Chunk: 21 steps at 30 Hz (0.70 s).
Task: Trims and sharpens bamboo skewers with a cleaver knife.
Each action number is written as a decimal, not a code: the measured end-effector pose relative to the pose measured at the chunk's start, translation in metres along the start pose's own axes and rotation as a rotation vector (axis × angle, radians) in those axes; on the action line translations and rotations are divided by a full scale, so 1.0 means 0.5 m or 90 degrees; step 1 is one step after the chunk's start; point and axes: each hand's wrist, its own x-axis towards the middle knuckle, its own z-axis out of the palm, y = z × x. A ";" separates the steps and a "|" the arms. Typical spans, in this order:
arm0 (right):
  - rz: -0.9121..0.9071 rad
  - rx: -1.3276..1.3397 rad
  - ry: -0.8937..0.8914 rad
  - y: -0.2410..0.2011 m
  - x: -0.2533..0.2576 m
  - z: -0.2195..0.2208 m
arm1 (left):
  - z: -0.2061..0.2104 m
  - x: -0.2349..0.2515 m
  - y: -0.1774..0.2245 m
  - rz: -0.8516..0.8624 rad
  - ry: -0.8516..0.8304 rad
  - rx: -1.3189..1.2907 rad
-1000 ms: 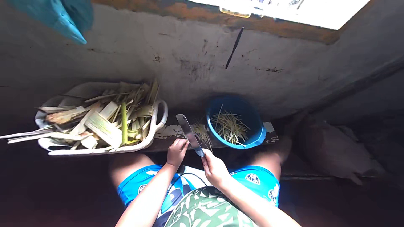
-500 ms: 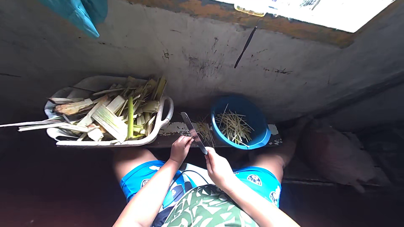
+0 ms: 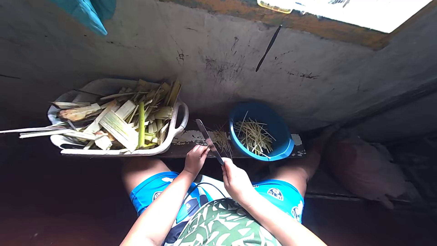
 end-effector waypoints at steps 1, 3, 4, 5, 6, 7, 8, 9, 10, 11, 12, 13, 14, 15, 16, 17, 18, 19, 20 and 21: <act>0.002 -0.005 -0.004 -0.001 0.001 -0.001 | 0.000 0.000 0.000 0.000 0.000 0.003; 0.012 -0.008 -0.023 -0.004 0.003 -0.005 | 0.002 0.001 0.001 0.000 -0.001 0.009; 0.016 -0.009 -0.030 -0.005 0.004 -0.006 | 0.003 0.001 0.000 -0.001 -0.006 0.012; 0.020 -0.009 -0.033 -0.004 0.005 -0.006 | 0.004 0.000 -0.002 -0.003 -0.013 0.012; 0.024 -0.008 -0.034 -0.004 0.005 -0.006 | 0.005 -0.001 -0.004 -0.009 -0.025 0.009; 0.028 -0.008 -0.034 -0.003 0.006 -0.006 | 0.004 -0.001 -0.006 -0.024 -0.046 0.002; 0.032 -0.009 -0.035 -0.003 0.006 -0.007 | 0.002 -0.002 -0.008 -0.041 -0.071 -0.007; 0.039 -0.009 -0.040 -0.003 0.007 -0.008 | 0.001 -0.003 -0.010 -0.057 -0.092 -0.014; 0.046 -0.007 -0.046 -0.005 0.007 -0.010 | 0.001 -0.003 -0.011 -0.062 -0.100 -0.015; 0.050 -0.003 -0.050 -0.006 0.007 -0.013 | 0.001 -0.003 -0.011 -0.058 -0.097 -0.013; 0.048 0.000 -0.045 -0.009 0.006 -0.016 | 0.002 -0.004 -0.009 -0.044 -0.083 -0.009; 0.033 0.001 -0.022 -0.011 0.003 -0.017 | 0.003 -0.004 -0.006 -0.023 -0.053 -0.005; 0.011 0.005 0.009 -0.013 0.001 -0.019 | 0.004 -0.004 -0.002 0.005 -0.011 0.000; -0.011 0.011 0.036 -0.016 -0.001 -0.023 | 0.004 -0.002 0.003 0.027 0.027 0.001; -0.022 0.018 0.047 -0.019 -0.002 -0.026 | 0.004 0.000 0.007 0.034 0.048 0.002; -0.016 0.025 0.037 -0.022 -0.002 -0.027 | 0.004 -0.001 0.011 0.025 0.044 0.006; 0.012 0.030 -0.001 -0.024 -0.001 -0.026 | 0.003 -0.004 0.014 -0.001 0.011 0.012; 0.055 0.033 -0.058 -0.025 0.001 -0.022 | 0.001 -0.006 0.016 -0.038 -0.048 0.020; 0.089 0.033 -0.100 -0.024 0.004 -0.017 | -0.001 -0.007 0.017 -0.066 -0.099 0.029; 0.105 0.028 -0.115 -0.024 0.009 -0.014 | -0.001 -0.003 0.015 -0.073 -0.122 0.042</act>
